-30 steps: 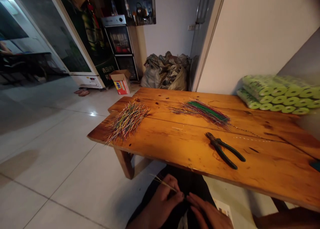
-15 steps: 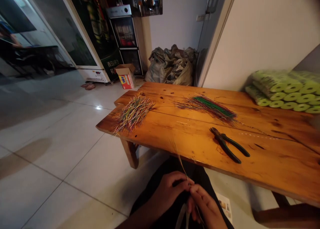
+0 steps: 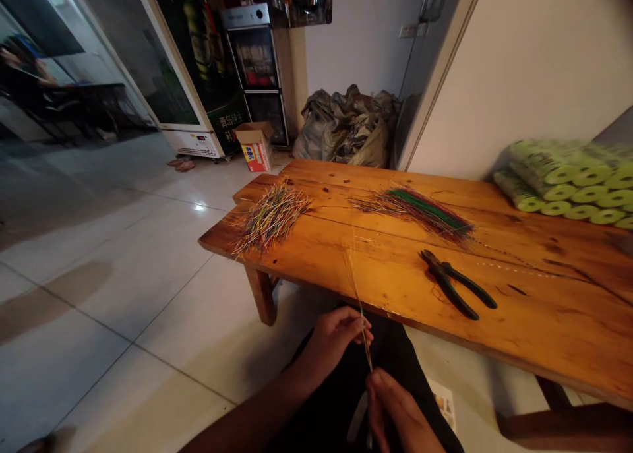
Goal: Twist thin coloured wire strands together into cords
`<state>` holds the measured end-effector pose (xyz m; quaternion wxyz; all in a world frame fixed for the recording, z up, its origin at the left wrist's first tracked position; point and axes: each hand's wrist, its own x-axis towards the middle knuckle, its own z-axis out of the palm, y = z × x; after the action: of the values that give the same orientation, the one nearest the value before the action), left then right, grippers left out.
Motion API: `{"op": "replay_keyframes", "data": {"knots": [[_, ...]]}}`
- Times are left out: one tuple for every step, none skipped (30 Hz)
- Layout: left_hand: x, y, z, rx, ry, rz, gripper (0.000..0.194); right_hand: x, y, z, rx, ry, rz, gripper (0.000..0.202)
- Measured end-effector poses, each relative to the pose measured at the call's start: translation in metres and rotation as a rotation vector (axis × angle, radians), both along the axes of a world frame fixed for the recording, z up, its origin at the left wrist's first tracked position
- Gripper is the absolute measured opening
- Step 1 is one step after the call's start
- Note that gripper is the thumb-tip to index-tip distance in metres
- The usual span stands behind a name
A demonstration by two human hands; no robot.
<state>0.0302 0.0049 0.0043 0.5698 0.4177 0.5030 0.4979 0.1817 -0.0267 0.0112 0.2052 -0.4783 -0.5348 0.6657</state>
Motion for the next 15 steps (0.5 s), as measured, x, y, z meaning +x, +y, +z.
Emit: {"op": "replay_keyframes", "data": {"knots": [[0.000,0.002,0.001,0.003,0.006,0.001,0.023,-0.001,0.000,-0.002,-0.018,0.010,0.007,0.049],[0.000,0.004,0.003,0.011,0.017,0.001,0.023,-0.002,-0.001,-0.004,-0.034,0.023,0.015,0.049],[-0.001,0.007,0.005,0.025,0.032,-0.001,0.023,-0.003,-0.001,-0.005,-0.047,0.040,0.020,0.049],[-0.004,0.010,0.008,0.045,0.048,-0.004,0.023,-0.004,-0.002,-0.006,-0.056,0.058,0.022,0.049],[-0.008,0.015,0.012,0.072,0.065,-0.005,0.023,-0.004,-0.002,-0.007,-0.060,0.074,0.020,0.048],[-0.015,0.021,0.017,0.103,0.083,-0.003,0.023,-0.004,-0.003,-0.007,-0.063,0.088,0.020,0.048],[-0.025,0.029,0.025,0.143,0.106,0.004,0.022,-0.004,-0.004,-0.006,-0.066,0.099,0.018,0.047],[-0.038,0.038,0.034,0.179,0.148,0.023,0.023,-0.004,-0.005,-0.005,-0.070,0.106,0.022,0.047],[-0.053,0.049,0.046,0.211,0.217,0.047,0.022,-0.002,-0.006,-0.004,-0.072,0.108,0.030,0.048],[-0.070,0.062,0.059,0.234,0.336,0.050,0.022,-0.001,-0.007,-0.003,-0.071,0.106,0.037,0.048],[-0.089,0.075,0.072,0.234,0.476,0.070,0.022,0.001,-0.007,-0.001,-0.064,0.101,0.037,0.049],[-0.108,0.089,0.085,0.222,0.643,0.108,0.024,0.004,-0.007,0.000,-0.053,0.094,0.030,0.049],[-0.127,0.104,0.098,0.202,0.858,0.147,0.026,0.007,-0.008,0.000,-0.035,0.083,0.020,0.050],[-0.144,0.117,0.108,0.156,1.101,0.161,0.028,0.010,-0.008,-0.001,-0.011,0.069,0.004,0.050],[-0.161,0.130,0.116,0.117,1.194,0.204,0.029,0.013,-0.009,-0.004,0.017,0.054,-0.017,0.050]]}}
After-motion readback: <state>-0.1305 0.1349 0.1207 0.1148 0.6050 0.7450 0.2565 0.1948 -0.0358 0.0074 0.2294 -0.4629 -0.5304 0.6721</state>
